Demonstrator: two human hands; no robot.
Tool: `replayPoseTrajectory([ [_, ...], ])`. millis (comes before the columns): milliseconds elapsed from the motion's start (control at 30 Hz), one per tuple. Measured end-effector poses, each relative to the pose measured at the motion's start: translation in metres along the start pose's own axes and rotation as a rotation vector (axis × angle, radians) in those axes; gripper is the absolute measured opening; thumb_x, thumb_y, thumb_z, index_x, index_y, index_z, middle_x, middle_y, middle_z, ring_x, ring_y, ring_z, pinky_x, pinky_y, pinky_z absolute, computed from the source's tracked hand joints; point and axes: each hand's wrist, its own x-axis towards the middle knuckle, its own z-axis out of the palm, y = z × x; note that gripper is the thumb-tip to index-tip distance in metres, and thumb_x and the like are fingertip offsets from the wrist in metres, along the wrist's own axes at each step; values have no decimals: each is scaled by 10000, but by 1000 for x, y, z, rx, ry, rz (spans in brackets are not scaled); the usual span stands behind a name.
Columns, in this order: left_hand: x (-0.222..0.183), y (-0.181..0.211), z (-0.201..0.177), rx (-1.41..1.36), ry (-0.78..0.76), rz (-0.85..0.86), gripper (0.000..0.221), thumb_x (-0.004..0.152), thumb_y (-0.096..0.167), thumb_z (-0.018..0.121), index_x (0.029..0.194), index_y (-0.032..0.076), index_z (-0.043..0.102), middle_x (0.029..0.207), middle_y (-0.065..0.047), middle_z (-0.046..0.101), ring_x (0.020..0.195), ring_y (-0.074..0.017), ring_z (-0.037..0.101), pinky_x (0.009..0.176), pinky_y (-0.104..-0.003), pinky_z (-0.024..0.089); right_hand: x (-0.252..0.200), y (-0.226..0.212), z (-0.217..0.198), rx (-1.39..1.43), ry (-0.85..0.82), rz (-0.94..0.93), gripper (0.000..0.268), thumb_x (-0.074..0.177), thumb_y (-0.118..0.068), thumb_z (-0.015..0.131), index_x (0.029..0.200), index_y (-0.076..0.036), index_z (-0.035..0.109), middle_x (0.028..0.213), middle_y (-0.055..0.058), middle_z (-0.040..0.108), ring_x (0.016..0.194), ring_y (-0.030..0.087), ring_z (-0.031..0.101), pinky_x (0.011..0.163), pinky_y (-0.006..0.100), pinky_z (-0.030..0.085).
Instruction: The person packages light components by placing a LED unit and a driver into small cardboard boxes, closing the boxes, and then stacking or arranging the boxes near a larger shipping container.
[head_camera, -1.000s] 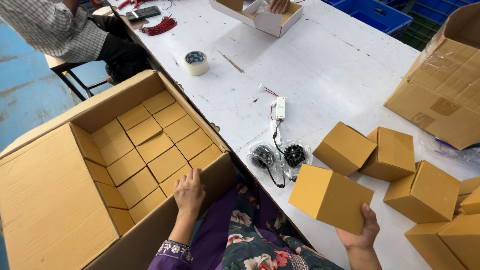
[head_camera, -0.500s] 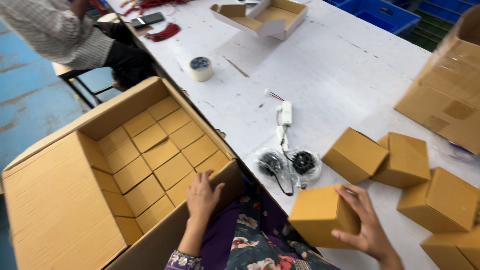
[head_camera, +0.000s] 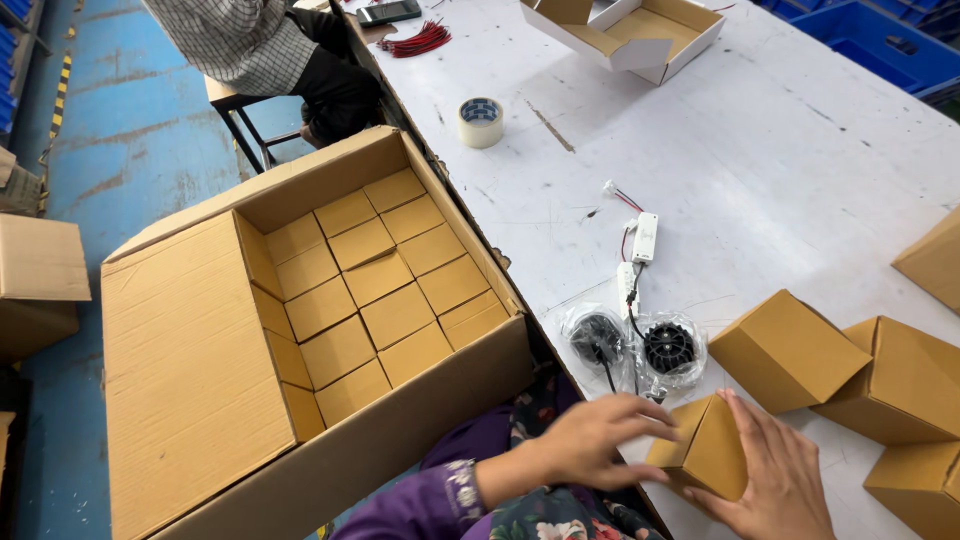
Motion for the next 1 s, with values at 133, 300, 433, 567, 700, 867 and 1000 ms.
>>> replayPoseTrajectory([
  [133,17,-11,33,-28,-68,175,578,922,405,741,1401,129,573,1459,-68,557,1422,-256,541,1171,-369,500,6,-7,-13,58,-18,-7,1301,514,-725,789,1575,-142,312,1499,124,475,1349,337,470,1098,507,320],
  [300,6,-28,48,-30,-26,233,659,945,381,735,1511,125,516,1530,-47,513,1497,-259,488,1239,-376,471,10,-18,-21,104,8,-11,1223,501,-672,793,1517,-160,344,1436,117,488,1308,322,468,1071,494,319],
  [433,-3,-38,43,-53,-37,254,608,984,316,725,1508,91,516,1586,-70,508,1483,-254,494,1231,-372,471,15,-21,-23,109,-1,-35,1163,503,-641,804,1478,-158,393,1430,80,499,1303,286,477,1053,478,327],
  [567,1,-43,28,-2,-68,326,535,987,243,730,1474,107,555,1548,-61,535,1460,-265,509,1212,-370,482,18,-23,-26,134,1,-119,1110,527,-608,805,1451,-135,412,1444,58,482,1316,263,465,1062,482,314],
  [700,12,-39,10,42,-109,370,475,992,244,718,1425,91,593,1512,-65,564,1436,-273,526,1189,-372,490,19,-28,-34,135,-52,-68,1088,508,-577,834,1424,-140,442,1435,25,488,1293,244,464,1054,474,313],
  [867,33,-27,-1,263,-188,379,284,928,411,709,1073,169,679,1225,-21,634,1268,-265,571,1075,-414,445,22,-37,-39,161,-42,-69,1016,554,-562,836,1404,-146,464,1413,32,493,1288,252,471,1042,465,319],
  [1000,44,-21,-5,351,-223,417,318,927,499,701,1043,203,684,1182,15,606,1265,-235,560,1118,-413,432,23,-39,-43,173,-69,-50,1029,536,-534,860,1414,-165,472,1415,40,488,1304,260,451,1047,467,311],
])
